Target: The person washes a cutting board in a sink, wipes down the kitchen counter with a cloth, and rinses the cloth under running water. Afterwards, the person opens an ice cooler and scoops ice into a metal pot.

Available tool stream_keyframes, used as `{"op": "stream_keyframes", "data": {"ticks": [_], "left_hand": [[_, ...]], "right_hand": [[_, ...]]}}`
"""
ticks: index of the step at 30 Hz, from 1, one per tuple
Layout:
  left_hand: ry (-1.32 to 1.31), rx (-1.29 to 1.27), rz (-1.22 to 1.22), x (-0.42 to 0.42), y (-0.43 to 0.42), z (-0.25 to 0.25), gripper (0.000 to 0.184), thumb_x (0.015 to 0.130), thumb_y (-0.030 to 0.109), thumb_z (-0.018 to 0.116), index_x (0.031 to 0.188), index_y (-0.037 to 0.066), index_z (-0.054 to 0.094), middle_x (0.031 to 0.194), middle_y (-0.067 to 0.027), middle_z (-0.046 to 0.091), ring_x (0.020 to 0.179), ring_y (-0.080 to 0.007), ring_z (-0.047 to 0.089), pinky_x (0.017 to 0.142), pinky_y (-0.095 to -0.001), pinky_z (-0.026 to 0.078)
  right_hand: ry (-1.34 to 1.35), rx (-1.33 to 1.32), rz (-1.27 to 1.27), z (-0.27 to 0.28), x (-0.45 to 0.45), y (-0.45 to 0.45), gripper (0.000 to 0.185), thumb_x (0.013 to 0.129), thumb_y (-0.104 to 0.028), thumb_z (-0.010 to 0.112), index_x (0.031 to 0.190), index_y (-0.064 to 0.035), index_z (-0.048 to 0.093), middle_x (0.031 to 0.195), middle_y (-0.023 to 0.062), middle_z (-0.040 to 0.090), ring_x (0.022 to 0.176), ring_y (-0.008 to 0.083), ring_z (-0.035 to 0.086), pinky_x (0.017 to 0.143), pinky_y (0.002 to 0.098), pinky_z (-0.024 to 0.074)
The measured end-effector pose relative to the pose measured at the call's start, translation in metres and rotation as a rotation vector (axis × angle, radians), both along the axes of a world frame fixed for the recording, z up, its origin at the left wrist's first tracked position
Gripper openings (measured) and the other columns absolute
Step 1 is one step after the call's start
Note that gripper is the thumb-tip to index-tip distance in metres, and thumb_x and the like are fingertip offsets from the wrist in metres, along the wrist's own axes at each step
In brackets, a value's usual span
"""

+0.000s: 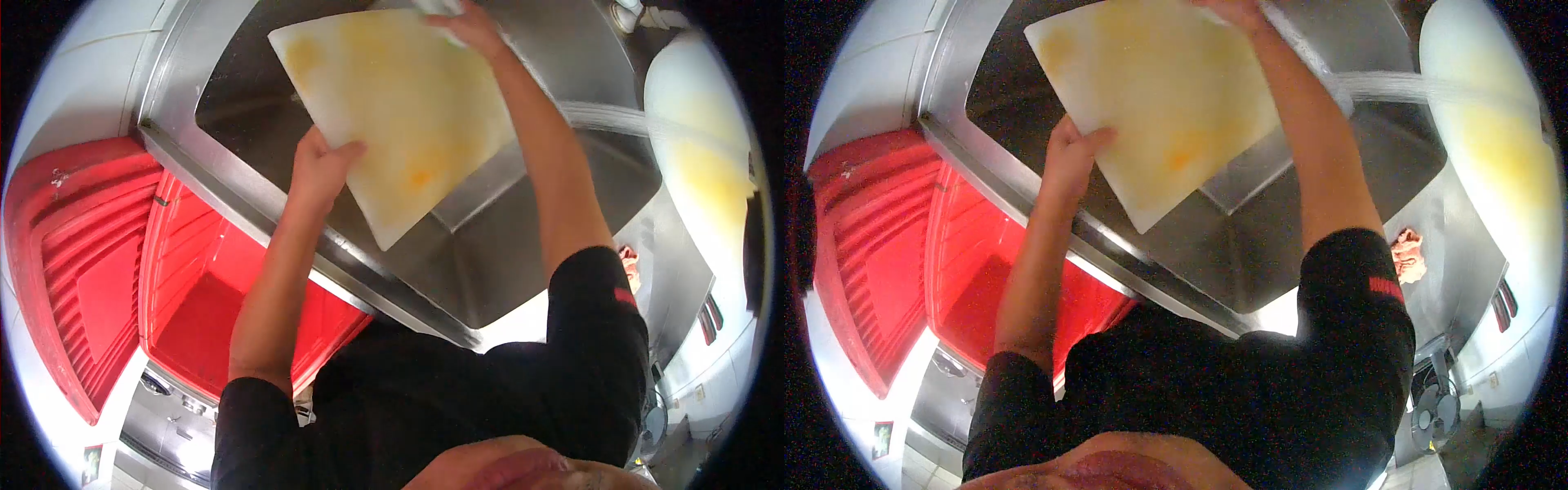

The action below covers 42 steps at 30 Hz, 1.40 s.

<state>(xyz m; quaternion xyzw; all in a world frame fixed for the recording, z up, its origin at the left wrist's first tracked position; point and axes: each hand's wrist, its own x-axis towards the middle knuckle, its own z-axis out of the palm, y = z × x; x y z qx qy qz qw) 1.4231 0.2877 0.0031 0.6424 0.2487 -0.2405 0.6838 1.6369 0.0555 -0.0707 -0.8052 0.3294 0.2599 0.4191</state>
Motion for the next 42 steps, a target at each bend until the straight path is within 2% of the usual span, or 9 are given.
{"op": "stream_keyframes", "data": {"ticks": [2,7,13,19,25,31,33,37,42], "left_hand": [[-0.01,0.009,0.0,0.001,0.0,0.003,0.038,0.082,-0.002,0.062,0.119,-0.005,0.056,0.111,-0.0107,0.066,0.1,-0.0186,0.062,0.089,-0.0309,0.047],[-0.011,0.062,-0.011,-0.004,0.002,0.002,0.038,0.082,-0.004,0.061,0.119,-0.003,0.057,0.111,-0.0103,0.066,0.101,-0.018,0.062,0.088,-0.0304,0.047],[0.002,0.026,-0.013,-0.003,0.002,-0.003,0.038,0.082,-0.004,0.062,0.119,-0.003,0.057,0.109,-0.0096,0.067,0.099,-0.018,0.062,0.088,-0.0302,0.047],[-0.033,0.015,-0.004,0.005,-0.001,0.003,0.037,0.081,-0.004,0.061,0.118,-0.004,0.057,0.109,-0.0093,0.067,0.097,-0.0176,0.063,0.087,-0.0302,0.048],[-0.001,-0.003,0.045,-0.004,0.002,-0.002,0.037,0.081,-0.002,0.061,0.118,-0.003,0.057,0.111,-0.01,0.066,0.1,-0.0203,0.062,0.09,-0.0333,0.047],[-0.041,-0.015,0.02,0.002,0.001,0.005,0.037,0.081,-0.004,0.059,0.118,-0.005,0.057,0.111,-0.0105,0.065,0.099,-0.0195,0.063,0.088,-0.0314,0.048],[-0.067,-0.02,0.027,0.0,0.001,0.001,0.037,0.081,-0.004,0.059,0.118,-0.005,0.057,0.112,-0.0108,0.065,0.099,-0.0198,0.063,0.088,-0.0314,0.048],[-0.013,-0.007,0.059,-0.003,0.003,0.0,0.038,0.08,-0.001,0.062,0.118,-0.003,0.057,0.111,-0.0108,0.066,0.101,-0.021,0.062,0.091,-0.0325,0.046],[0.004,0.029,0.045,-0.002,0.005,-0.01,0.035,0.08,-0.001,0.061,0.115,-0.005,0.059,0.108,-0.011,0.067,0.098,-0.02,0.063,0.086,-0.0316,0.048]], "right_hand": [[-0.595,0.116,0.483,-0.023,-0.05,0.01,0.063,0.072,-0.047,0.078,0.113,-0.001,0.067,0.102,0.0104,0.071,0.092,0.0213,0.068,0.082,0.033,0.0529],[-0.22,0.055,0.292,-0.192,0.015,-0.125,0.068,0.069,-0.047,0.08,0.119,-0.0046,0.065,0.104,0.011,0.07,0.091,0.022,0.068,0.081,0.0333,0.0526],[-0.585,0.073,0.428,-0.025,-0.053,0.03,0.07,0.066,-0.047,0.081,0.12,-0.0046,0.064,0.106,0.0122,0.07,0.095,0.0236,0.067,0.083,0.0343,0.0523],[-0.268,-0.08,0.187,-0.143,0.011,-0.079,0.073,0.064,-0.047,0.082,0.121,-0.0046,0.063,0.108,0.0134,0.07,0.098,0.0251,0.066,0.085,0.0353,0.052],[-0.674,0.008,0.385,-0.003,-0.059,0.075,0.076,0.062,-0.047,0.084,0.122,-0.0046,0.062,0.11,0.0146,0.069,0.102,0.0267,0.066,0.086,0.0362,0.0518],[0.006,-0.137,-0.031,-0.084,0.013,-0.037,0.065,0.066,-0.044,0.083,0.113,-0.0015,0.065,0.102,0.0139,0.071,0.089,0.0197,0.07,0.082,0.0334,0.0553],[-0.409,-0.11,0.118,-0.093,-0.007,-0.01,0.069,0.066,-0.045,0.083,0.115,0.0,0.064,0.109,0.0155,0.069,0.099,0.0231,0.068,0.086,0.0361,0.0533],[-0.498,0.231,0.365,0.041,-0.088,0.093,0.078,0.063,-0.05,0.082,0.118,0.0011,0.061,0.112,0.0182,0.067,0.106,0.0271,0.064,0.088,0.0392,0.0497],[-0.36,0.035,0.171,-0.088,-0.036,-0.003,0.068,0.065,-0.044,0.083,0.114,-0.0006,0.064,0.1,0.0133,0.07,0.086,0.0277,0.067,0.076,0.0358,0.053]]}}
